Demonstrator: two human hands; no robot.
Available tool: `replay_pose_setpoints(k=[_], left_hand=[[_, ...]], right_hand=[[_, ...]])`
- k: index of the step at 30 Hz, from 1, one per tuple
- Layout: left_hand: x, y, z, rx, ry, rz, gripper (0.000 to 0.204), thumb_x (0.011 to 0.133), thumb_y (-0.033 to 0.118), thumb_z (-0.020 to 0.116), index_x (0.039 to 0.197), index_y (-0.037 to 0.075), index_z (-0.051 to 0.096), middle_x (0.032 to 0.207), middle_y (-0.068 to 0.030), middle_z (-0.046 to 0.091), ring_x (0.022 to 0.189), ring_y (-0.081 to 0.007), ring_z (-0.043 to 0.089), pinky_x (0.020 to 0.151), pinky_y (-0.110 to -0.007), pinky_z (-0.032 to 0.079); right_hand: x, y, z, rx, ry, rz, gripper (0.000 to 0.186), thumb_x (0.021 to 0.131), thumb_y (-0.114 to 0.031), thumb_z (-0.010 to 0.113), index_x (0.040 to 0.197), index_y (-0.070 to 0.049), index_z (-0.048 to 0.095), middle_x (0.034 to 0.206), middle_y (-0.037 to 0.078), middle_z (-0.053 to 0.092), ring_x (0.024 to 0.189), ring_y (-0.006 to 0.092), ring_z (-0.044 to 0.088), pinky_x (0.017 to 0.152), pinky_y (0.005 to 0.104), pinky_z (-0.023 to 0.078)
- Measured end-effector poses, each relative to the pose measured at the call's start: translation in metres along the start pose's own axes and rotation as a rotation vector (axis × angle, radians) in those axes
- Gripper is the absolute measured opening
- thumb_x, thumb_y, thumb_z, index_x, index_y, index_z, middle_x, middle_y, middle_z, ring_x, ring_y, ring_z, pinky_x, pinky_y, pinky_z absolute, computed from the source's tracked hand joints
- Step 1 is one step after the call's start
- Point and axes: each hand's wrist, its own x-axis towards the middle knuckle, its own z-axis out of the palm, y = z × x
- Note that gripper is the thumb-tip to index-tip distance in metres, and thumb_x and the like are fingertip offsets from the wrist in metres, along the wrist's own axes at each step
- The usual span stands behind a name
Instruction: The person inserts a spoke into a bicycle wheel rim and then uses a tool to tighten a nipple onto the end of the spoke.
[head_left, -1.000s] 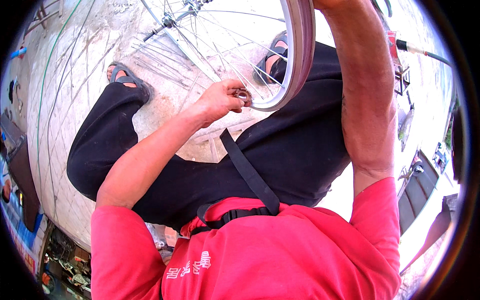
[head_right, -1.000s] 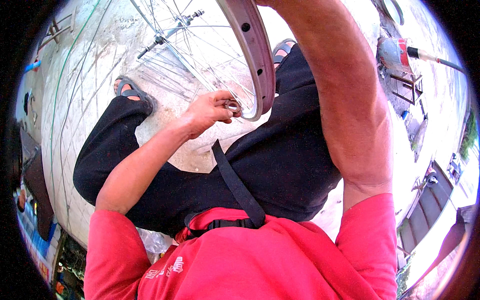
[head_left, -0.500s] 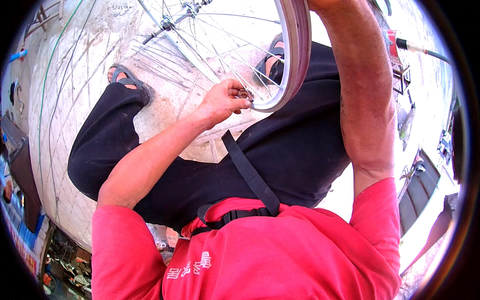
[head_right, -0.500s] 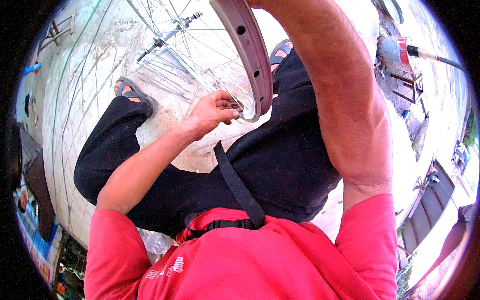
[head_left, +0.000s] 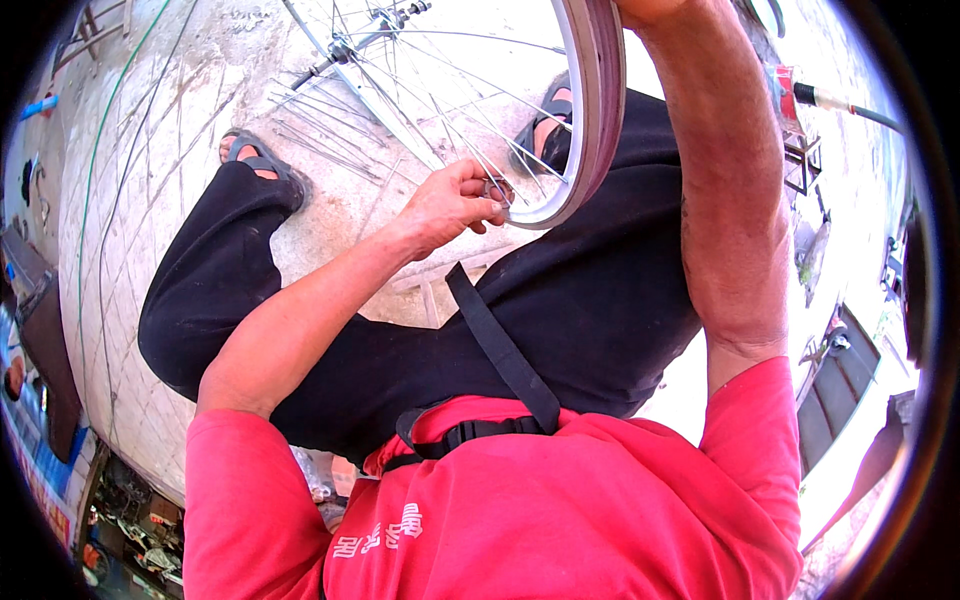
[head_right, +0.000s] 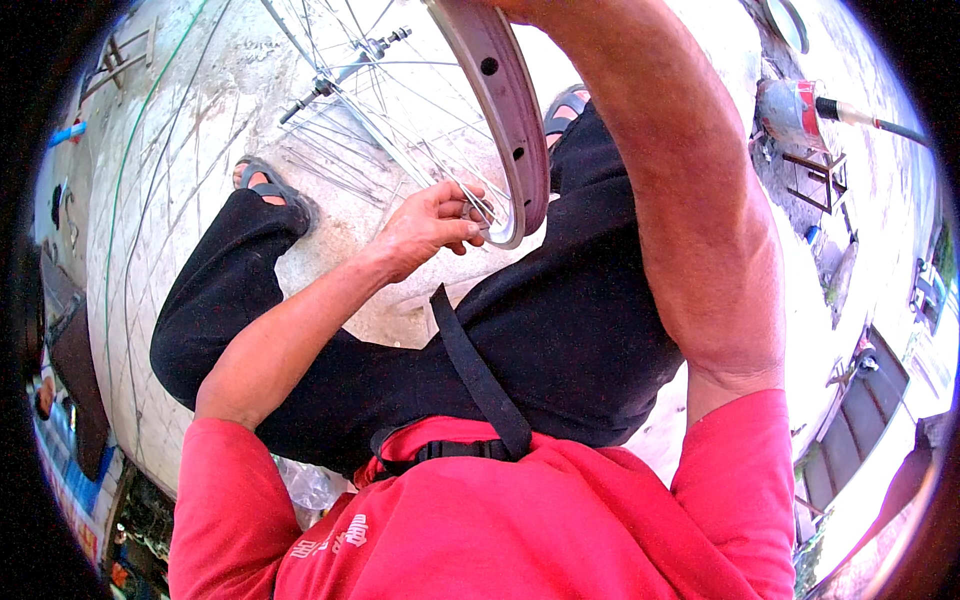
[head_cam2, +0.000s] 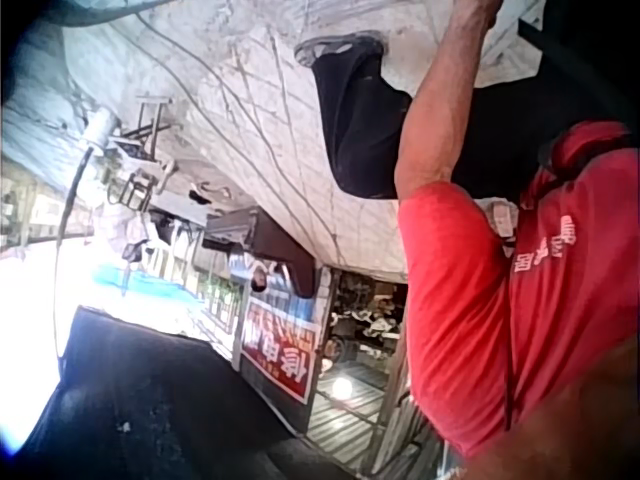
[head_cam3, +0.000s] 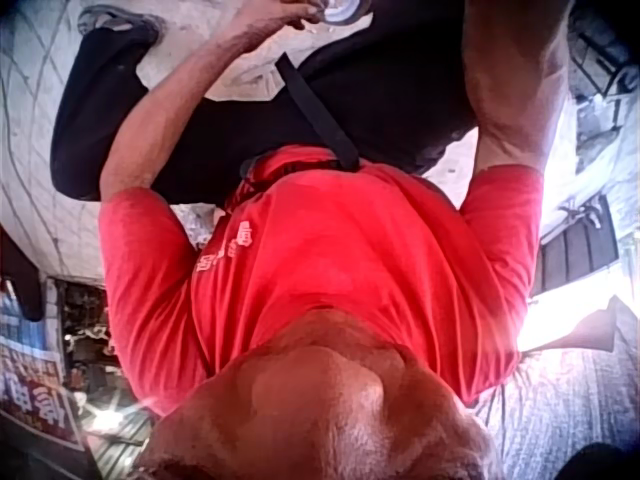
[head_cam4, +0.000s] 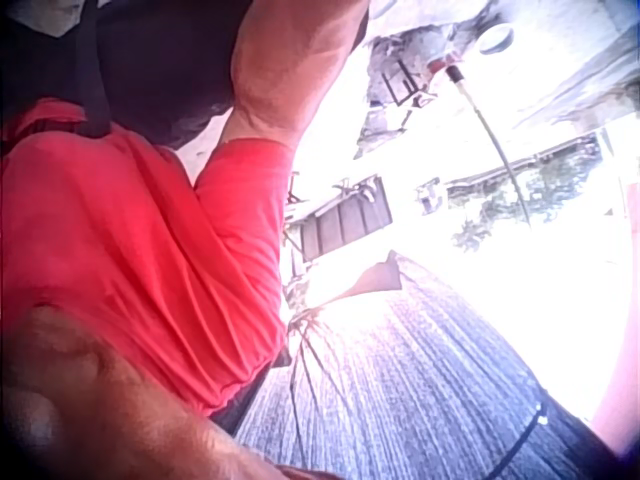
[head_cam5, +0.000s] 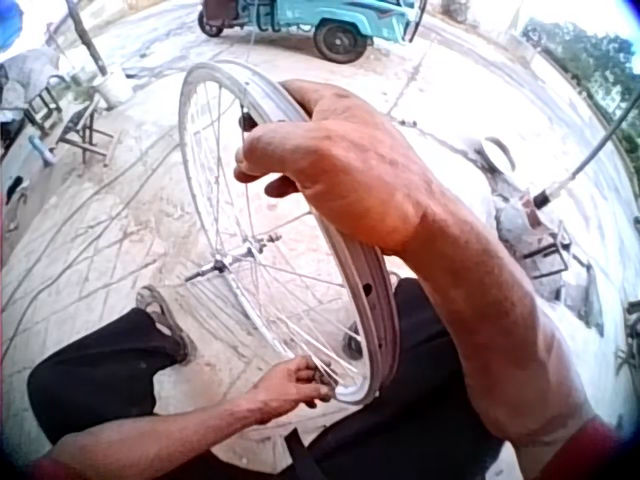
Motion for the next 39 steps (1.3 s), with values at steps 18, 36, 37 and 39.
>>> replay_pose_setpoints(k=[18, 36, 37, 39], left_hand=[[0.006, -0.01, -0.019, -0.28, -0.107, -0.167, 0.039, 0.1, 0.009, 0.057, 0.136, -0.003, 0.059, 0.106, -0.009, 0.069, 0.082, -0.0145, 0.067, 0.077, -0.031, 0.056], [0.011, 0.0, -0.009, -0.162, -0.119, -0.153, 0.051, 0.1, 0.013, 0.06, 0.149, 0.001, 0.05, 0.116, -0.01, 0.069, 0.087, -0.0146, 0.066, 0.08, -0.03, 0.054], [0.011, 0.0, -0.01, -0.145, -0.115, -0.147, 0.053, 0.099, 0.012, 0.061, 0.149, 0.001, 0.05, 0.116, -0.0098, 0.069, 0.087, -0.0146, 0.066, 0.08, -0.03, 0.054], [0.011, 0.0, -0.011, -0.125, -0.101, -0.135, 0.053, 0.097, 0.011, 0.062, 0.148, 0.001, 0.05, 0.116, -0.0094, 0.069, 0.088, -0.0146, 0.066, 0.08, -0.03, 0.054]], right_hand=[[-0.002, 0.008, -0.007, -0.071, 0.008, 0.103, 0.047, 0.09, -0.037, 0.065, 0.111, 0.004, 0.069, 0.104, 0.017, 0.069, 0.098, 0.0276, 0.073, 0.089, 0.0368, 0.059], [-0.006, -0.001, -0.006, -0.114, -0.027, 0.046, 0.043, 0.092, -0.036, 0.064, 0.109, 0.003, 0.07, 0.102, 0.016, 0.065, 0.094, 0.0257, 0.072, 0.085, 0.0371, 0.06], [-0.005, -0.002, -0.006, -0.115, -0.03, 0.047, 0.043, 0.091, -0.035, 0.064, 0.109, 0.003, 0.07, 0.102, 0.015, 0.065, 0.094, 0.0257, 0.072, 0.085, 0.0371, 0.06], [-0.005, 0.005, -0.009, -0.032, -0.079, -0.1, 0.042, 0.091, -0.034, 0.064, 0.109, 0.003, 0.07, 0.103, 0.015, 0.065, 0.094, 0.0255, 0.071, 0.086, 0.0373, 0.06]])
